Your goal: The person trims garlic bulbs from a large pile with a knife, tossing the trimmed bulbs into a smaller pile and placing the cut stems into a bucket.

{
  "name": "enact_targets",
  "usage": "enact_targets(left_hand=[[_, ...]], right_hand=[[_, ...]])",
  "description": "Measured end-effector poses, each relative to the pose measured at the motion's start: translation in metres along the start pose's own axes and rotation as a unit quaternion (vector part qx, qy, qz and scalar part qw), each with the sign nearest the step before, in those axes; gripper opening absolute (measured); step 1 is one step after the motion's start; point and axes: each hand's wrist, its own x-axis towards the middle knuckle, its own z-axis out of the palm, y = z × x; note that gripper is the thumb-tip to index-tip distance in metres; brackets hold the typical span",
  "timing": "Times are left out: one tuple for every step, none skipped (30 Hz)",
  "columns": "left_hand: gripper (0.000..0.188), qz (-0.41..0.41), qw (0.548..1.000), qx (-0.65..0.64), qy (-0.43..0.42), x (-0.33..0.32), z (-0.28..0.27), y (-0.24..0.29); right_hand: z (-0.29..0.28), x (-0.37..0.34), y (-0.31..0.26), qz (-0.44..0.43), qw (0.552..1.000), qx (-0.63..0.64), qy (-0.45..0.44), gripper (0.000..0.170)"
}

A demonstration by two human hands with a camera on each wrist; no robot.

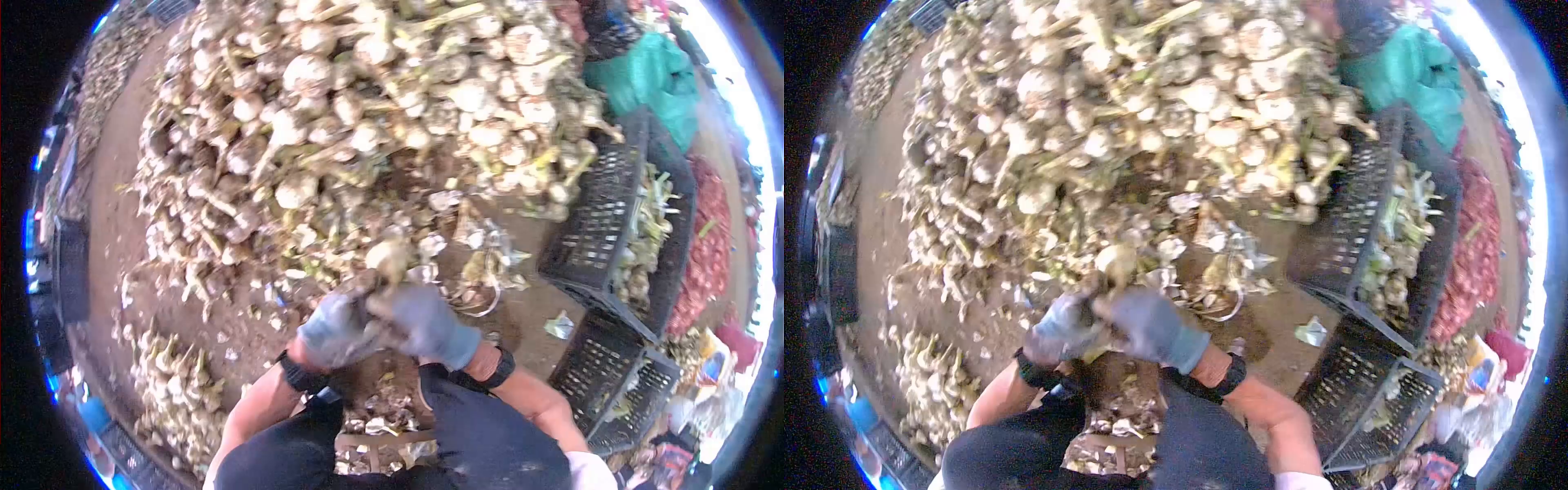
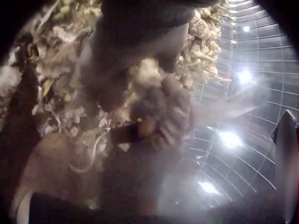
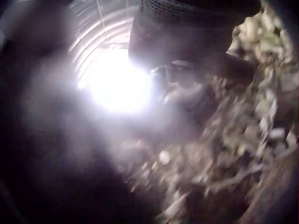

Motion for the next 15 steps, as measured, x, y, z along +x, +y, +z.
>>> enact_targets(left_hand=[[0.036,-0.001,0.973,-0.221,0.068,0.004,0.005,0.001],[0.035,0.03,0.995,-0.059,0.069,0.0,0.004,0.02],[0.04,0.186,0.965,0.16,0.095,-0.012,0.014,0.06],[0.041,0.115,0.984,0.018,0.134,-0.012,0.009,0.047],[0.043,0.047,0.976,-0.127,0.172,-0.01,0.002,0.032],[0.043,0.068,0.978,-0.065,0.184,-0.005,-0.006,0.032],[0.044,0.087,0.978,-0.006,0.192,0.0,-0.011,0.033],[0.043,-0.064,0.957,-0.096,0.266,-0.002,-0.002,0.045],[0.047,-0.043,0.952,-0.124,0.277,0.002,-0.002,0.02],[0.046,0.008,0.958,-0.072,0.279,0.006,0.004,0.016],[0.045,0.058,0.958,-0.018,0.278,0.007,0.007,0.012],[0.045,0.054,0.959,-0.017,0.277,0.005,0.006,0.008],[0.043,0.091,0.944,0.199,0.248,0.004,0.004,0.018],[0.041,0.123,0.882,0.406,0.207,0.002,0.002,0.024],[0.041,0.119,0.881,0.408,0.209,0.001,0.001,0.018]], right_hand=[[0.014,-0.003,-0.002,-0.009,1.0,0.019,-0.004,0.037],[0.027,-0.006,-0.001,-0.025,0.996,0.076,-0.031,0.036],[0.035,-0.007,0.0,-0.041,0.989,0.13,-0.055,0.035],[0.028,-0.005,-0.002,0.025,0.959,0.281,-0.023,0.034],[0.016,-0.004,-0.001,0.018,0.956,0.292,-0.025,0.034],[0.002,-0.003,0.003,0.071,0.984,0.163,-0.01,0.034],[-0.004,0.001,0.006,0.125,0.992,0.028,0.005,0.035],[-0.005,0.007,0.009,0.126,0.992,0.031,0.002,0.035],[-0.006,0.012,0.014,0.128,0.99,-0.052,-0.006,0.037],[-0.008,0.014,0.017,0.131,0.982,-0.136,-0.013,0.04],[-0.007,0.016,0.016,0.135,0.982,-0.134,-0.012,0.04],[-0.007,0.02,0.013,0.129,0.975,-0.179,-0.035,0.041],[-0.006,0.024,0.011,0.12,0.965,-0.224,-0.059,0.043],[-0.005,0.027,0.009,0.132,0.962,-0.227,-0.07,0.041],[-0.004,0.028,0.007,0.13,0.964,-0.223,-0.071,0.041]])
